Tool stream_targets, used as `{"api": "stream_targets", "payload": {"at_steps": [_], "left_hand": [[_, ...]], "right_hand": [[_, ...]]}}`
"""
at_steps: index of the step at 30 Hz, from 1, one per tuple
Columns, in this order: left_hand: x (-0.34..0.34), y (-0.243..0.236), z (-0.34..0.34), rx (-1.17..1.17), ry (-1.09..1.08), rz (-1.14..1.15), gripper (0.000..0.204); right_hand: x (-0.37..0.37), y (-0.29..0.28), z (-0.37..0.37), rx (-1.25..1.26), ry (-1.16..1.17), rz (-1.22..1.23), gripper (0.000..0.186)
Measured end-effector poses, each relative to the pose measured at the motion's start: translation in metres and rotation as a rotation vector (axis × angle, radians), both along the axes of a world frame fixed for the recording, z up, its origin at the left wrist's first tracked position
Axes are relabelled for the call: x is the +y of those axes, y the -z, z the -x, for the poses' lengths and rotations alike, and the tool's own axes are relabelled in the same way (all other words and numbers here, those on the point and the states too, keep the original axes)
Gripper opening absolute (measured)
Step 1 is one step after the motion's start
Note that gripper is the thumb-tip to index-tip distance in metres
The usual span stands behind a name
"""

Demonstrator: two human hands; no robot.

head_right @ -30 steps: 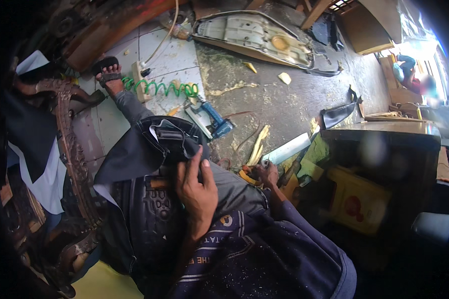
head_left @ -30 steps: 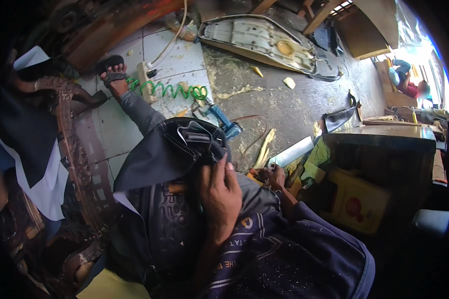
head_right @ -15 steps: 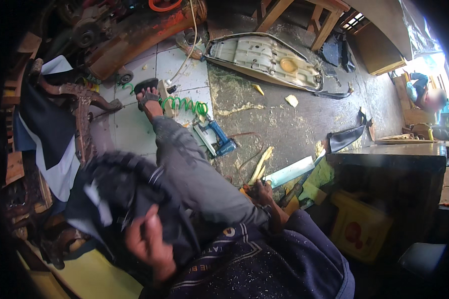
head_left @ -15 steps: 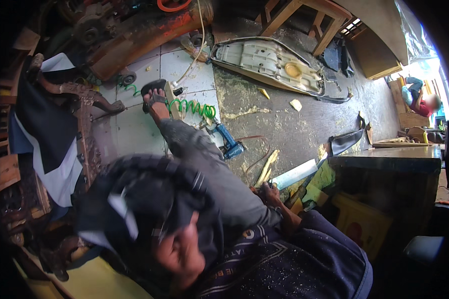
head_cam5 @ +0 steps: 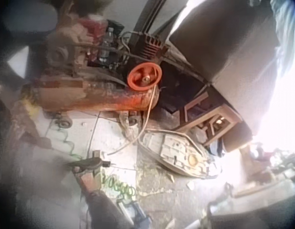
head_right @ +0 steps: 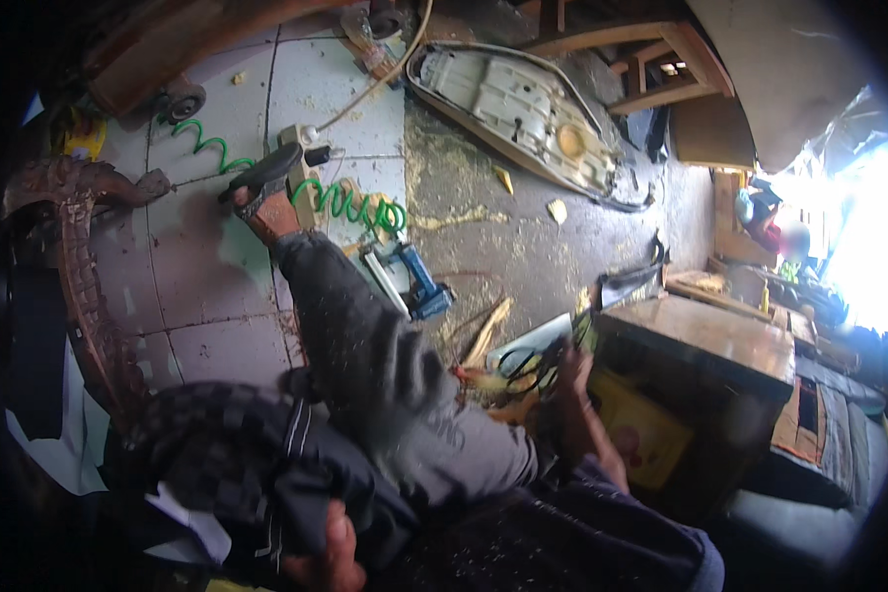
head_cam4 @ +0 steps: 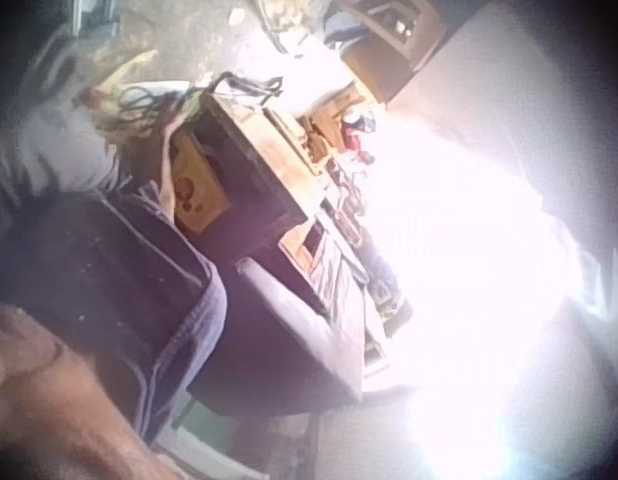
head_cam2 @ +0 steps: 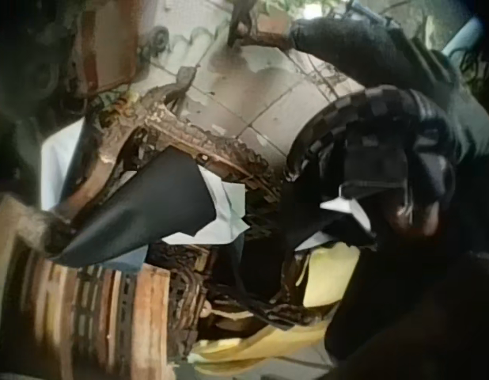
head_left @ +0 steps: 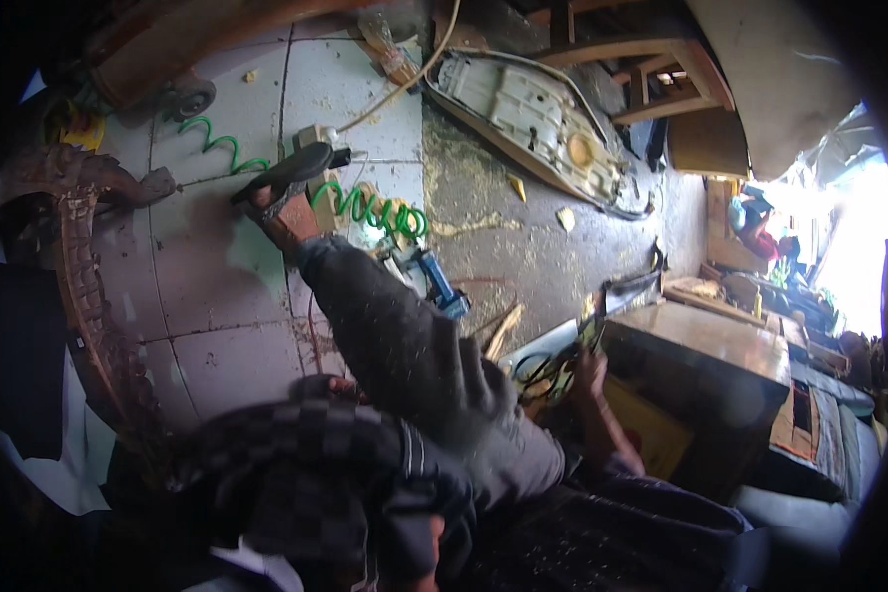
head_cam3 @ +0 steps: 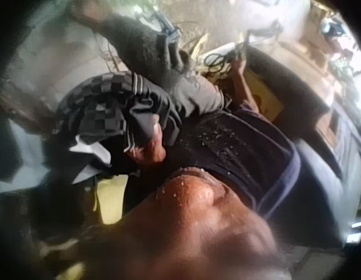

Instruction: The person staples black upholstery fabric onto a seat cushion using a pneumatic staple gun. They repeatedly flip the cushion, pull the fabric taut, and drive staples along the edges and underside to secure the cover.

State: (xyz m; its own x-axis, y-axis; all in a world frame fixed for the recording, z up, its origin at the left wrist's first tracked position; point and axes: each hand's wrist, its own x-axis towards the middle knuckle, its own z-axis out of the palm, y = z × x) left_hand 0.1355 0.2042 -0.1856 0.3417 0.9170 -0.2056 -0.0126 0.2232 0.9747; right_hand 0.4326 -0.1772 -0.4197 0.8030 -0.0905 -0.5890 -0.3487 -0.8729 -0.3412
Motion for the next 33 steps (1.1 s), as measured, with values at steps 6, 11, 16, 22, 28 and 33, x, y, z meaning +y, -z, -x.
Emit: {"api": "stream_targets", "payload": {"at_steps": [6,11,16,22,28,33], "left_hand": [[-0.023,-0.018,0.004,-0.03,0.006,-0.051,0.023],[-0.09,-0.035,0.0,-0.036,0.104,-0.231,0.024],[-0.158,-0.023,-0.033,0.161,0.387,-0.564,0.03],[-0.19,0.053,-0.106,0.305,0.267,-0.872,0.031],[-0.193,0.08,-0.106,0.515,0.129,-0.706,0.021],[-0.18,0.077,-0.095,0.451,0.02,-0.6,0.025]], "right_hand": [[0.021,-0.02,-0.082,-0.005,-0.058,0.129,0.041],[0.067,-0.003,-0.03,0.219,-0.279,-0.272,0.044],[0.106,-0.083,0.002,0.025,-0.662,-0.578,0.038],[0.147,-0.205,-0.026,-0.188,-0.615,-0.609,0.038],[0.156,-0.235,-0.012,-0.467,-1.305,-0.377,0.023],[0.166,-0.23,0.002,-0.469,-1.487,-0.31,0.023]]}}
